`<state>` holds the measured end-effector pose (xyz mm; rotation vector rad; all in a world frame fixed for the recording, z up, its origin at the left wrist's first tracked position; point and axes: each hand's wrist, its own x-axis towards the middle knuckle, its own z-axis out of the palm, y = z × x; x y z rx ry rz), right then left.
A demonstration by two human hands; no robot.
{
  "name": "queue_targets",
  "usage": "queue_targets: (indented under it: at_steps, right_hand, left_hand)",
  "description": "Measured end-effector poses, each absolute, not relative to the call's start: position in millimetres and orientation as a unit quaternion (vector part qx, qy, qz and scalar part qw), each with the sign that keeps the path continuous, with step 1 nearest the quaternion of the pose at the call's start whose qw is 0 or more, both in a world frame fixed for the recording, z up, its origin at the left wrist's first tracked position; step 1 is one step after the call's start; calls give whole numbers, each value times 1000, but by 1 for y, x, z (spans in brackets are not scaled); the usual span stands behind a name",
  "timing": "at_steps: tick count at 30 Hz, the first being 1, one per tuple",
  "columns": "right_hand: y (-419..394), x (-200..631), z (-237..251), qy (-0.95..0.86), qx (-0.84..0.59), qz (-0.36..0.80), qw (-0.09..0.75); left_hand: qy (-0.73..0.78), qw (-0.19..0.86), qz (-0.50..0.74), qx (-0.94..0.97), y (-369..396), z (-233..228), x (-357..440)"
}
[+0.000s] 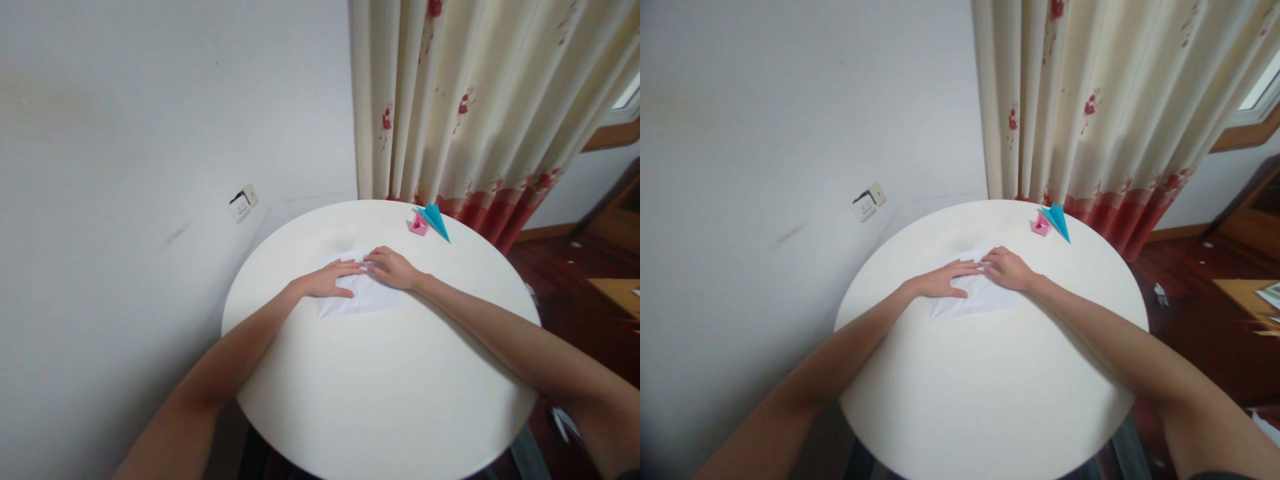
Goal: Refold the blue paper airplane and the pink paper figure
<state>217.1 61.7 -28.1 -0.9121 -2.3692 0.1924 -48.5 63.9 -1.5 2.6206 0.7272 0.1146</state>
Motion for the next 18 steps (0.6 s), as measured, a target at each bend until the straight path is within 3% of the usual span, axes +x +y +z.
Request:
queue_targets:
  at_steps: [9, 18]
  right_hand:
    - [56, 213, -34, -918, -361, 55, 154]
    - [56, 213, -32, -911, -388, 60, 121]
  left_hand:
    - [294, 154, 40, 943, 68, -10, -46]
    - [383, 80, -23, 920, 69, -15, -47]
